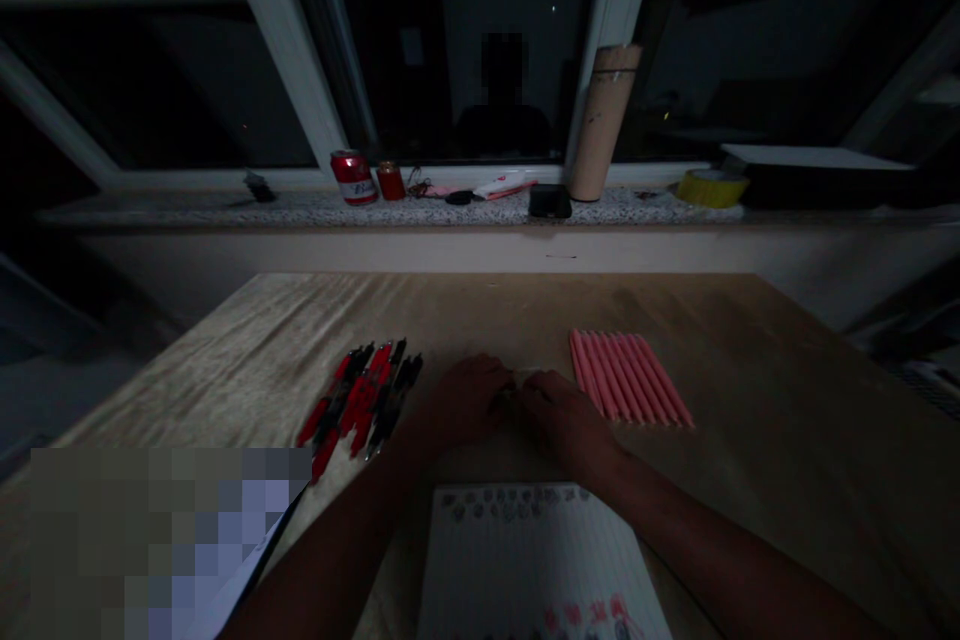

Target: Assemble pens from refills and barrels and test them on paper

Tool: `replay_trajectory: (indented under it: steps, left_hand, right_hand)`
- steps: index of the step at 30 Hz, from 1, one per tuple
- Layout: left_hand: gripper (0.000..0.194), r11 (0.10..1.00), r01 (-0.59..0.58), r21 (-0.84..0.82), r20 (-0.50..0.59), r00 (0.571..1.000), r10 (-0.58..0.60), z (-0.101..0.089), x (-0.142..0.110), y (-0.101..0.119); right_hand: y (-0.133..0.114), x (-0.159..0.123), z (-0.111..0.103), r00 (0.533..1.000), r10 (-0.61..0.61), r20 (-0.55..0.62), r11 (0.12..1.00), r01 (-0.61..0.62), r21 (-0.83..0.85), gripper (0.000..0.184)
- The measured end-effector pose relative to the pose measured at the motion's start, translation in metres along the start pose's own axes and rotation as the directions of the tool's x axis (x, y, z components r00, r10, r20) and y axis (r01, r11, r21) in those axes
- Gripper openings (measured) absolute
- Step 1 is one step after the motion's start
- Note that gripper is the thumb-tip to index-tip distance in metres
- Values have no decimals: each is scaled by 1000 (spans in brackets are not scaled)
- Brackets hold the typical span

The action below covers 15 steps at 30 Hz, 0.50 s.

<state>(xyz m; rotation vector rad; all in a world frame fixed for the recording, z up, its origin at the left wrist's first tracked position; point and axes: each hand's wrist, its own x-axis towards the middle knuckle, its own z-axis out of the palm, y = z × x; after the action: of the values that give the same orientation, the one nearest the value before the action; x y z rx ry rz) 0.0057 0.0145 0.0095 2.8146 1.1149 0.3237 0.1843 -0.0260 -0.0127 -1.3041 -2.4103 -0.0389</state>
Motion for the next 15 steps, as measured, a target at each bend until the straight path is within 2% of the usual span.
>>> replay_trajectory:
  steps: [8,15]
  left_hand:
    - [12,1000,29,5,9,1000,-29,1,0,-3]
    - [21,997,81,9,-8,997,-81,-2,-1,-12]
  right_hand:
    - [1,0,-1,997,68,-29,998,-68,7,23]
    - [1,1,-3,996,83,-27,996,-82,31,22]
